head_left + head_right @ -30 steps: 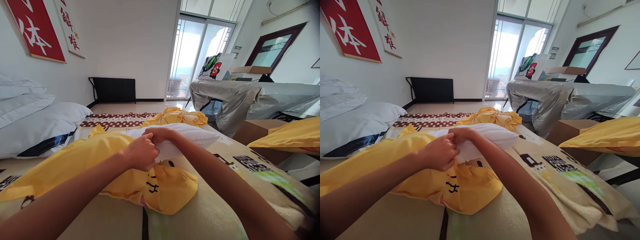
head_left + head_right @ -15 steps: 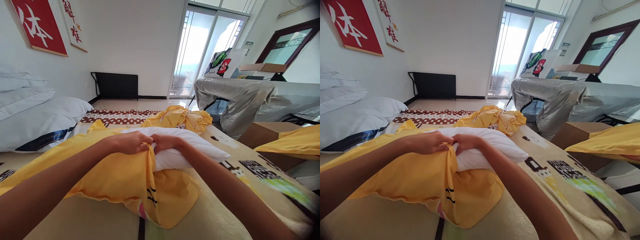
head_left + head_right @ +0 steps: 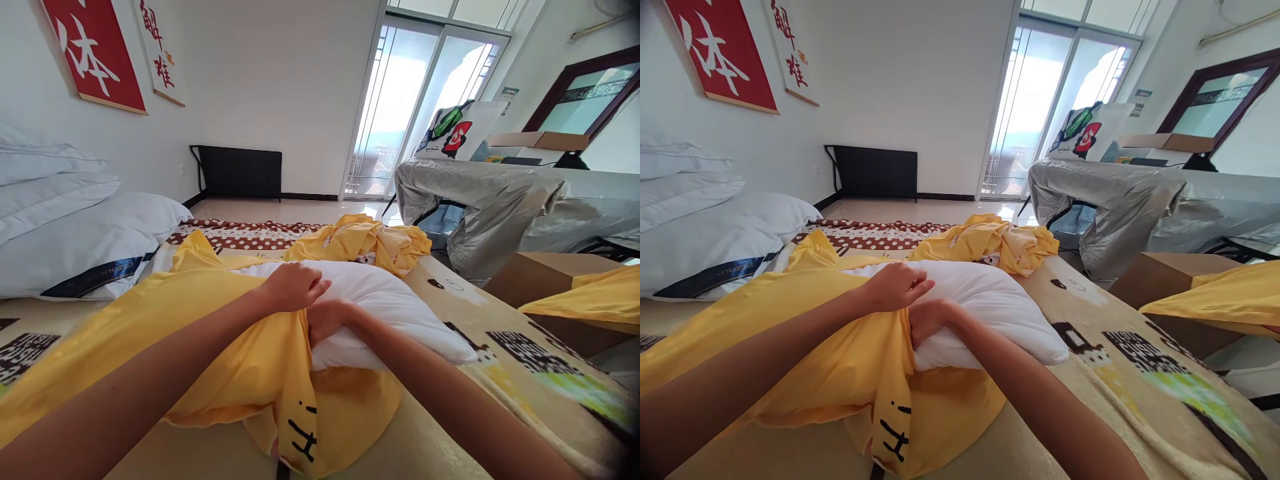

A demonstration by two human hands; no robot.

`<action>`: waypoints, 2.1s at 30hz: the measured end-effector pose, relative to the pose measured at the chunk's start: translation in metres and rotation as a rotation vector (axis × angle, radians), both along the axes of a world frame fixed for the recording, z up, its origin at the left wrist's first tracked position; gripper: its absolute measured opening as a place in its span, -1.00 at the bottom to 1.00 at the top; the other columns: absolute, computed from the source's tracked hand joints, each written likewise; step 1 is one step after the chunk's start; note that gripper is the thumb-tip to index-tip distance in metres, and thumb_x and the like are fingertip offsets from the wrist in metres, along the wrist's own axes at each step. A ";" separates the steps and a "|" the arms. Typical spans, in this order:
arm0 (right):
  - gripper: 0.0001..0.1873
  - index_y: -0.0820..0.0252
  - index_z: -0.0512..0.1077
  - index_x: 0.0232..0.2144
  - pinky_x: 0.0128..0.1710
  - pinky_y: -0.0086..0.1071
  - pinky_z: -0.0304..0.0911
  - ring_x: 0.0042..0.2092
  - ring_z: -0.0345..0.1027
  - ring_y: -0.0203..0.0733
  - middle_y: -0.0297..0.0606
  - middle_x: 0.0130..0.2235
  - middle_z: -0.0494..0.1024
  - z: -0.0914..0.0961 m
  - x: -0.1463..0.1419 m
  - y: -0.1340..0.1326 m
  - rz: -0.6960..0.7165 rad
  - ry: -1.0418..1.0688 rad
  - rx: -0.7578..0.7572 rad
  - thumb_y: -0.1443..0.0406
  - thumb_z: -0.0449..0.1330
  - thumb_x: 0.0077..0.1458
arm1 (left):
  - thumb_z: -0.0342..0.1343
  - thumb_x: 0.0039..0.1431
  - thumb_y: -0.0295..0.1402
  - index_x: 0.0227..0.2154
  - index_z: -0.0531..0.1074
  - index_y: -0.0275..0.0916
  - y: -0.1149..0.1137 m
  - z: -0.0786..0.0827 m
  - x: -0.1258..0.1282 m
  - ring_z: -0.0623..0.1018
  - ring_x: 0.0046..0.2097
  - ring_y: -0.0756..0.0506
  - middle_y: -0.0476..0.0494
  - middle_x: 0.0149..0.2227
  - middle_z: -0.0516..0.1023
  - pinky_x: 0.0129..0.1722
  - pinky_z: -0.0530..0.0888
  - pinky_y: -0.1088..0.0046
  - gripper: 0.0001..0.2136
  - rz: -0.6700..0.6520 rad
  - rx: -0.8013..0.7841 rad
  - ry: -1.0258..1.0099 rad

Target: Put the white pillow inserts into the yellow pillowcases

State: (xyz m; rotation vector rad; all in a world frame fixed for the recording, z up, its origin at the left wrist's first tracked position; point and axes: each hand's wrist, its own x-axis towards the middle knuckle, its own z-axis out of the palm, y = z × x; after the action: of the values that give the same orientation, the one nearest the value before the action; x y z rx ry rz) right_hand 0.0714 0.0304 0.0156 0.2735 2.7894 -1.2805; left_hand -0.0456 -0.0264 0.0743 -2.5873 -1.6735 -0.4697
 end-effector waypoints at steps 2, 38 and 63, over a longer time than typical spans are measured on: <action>-0.71 0.21 0.49 -0.48 -0.17 -0.34 0.27 -0.31 0.35 -0.19 -0.38 -0.42 0.54 -0.003 0.010 -0.004 0.032 -0.029 -0.052 0.52 0.25 -0.40 | -0.23 0.27 -0.12 -0.56 0.37 -0.24 0.008 -0.016 -0.001 0.41 -0.46 -0.09 -0.13 -0.53 0.47 -0.48 0.12 0.41 -0.57 0.039 0.038 -0.010; -0.61 0.26 0.50 -0.34 -0.23 -0.39 0.31 -0.30 0.43 -0.24 -0.30 -0.34 0.57 -0.030 0.025 -0.039 -0.342 0.201 -0.803 0.07 0.33 -0.14 | 0.10 -0.01 -0.08 -0.70 0.12 -0.26 -0.004 -0.020 -0.109 0.27 -0.43 0.01 0.03 -0.53 0.22 -0.40 0.18 0.47 -0.59 0.079 -0.202 -0.238; -0.59 0.24 0.52 -0.25 -0.23 -0.41 0.31 -0.30 0.47 -0.24 -0.23 -0.28 0.60 -0.034 0.026 -0.052 -0.510 0.307 -1.098 0.11 0.36 -0.14 | -0.09 0.19 -0.19 -0.01 0.21 -0.20 -0.047 -0.030 -0.124 0.27 0.16 -0.24 -0.28 0.11 0.30 0.06 0.19 0.19 -0.66 0.368 0.210 0.046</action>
State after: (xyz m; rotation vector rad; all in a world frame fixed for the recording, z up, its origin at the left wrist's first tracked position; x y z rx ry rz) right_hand 0.0976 -0.0216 -0.0180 0.7460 1.7662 -2.8822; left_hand -0.1696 -0.0734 0.0443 -2.0688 -1.9098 -0.5262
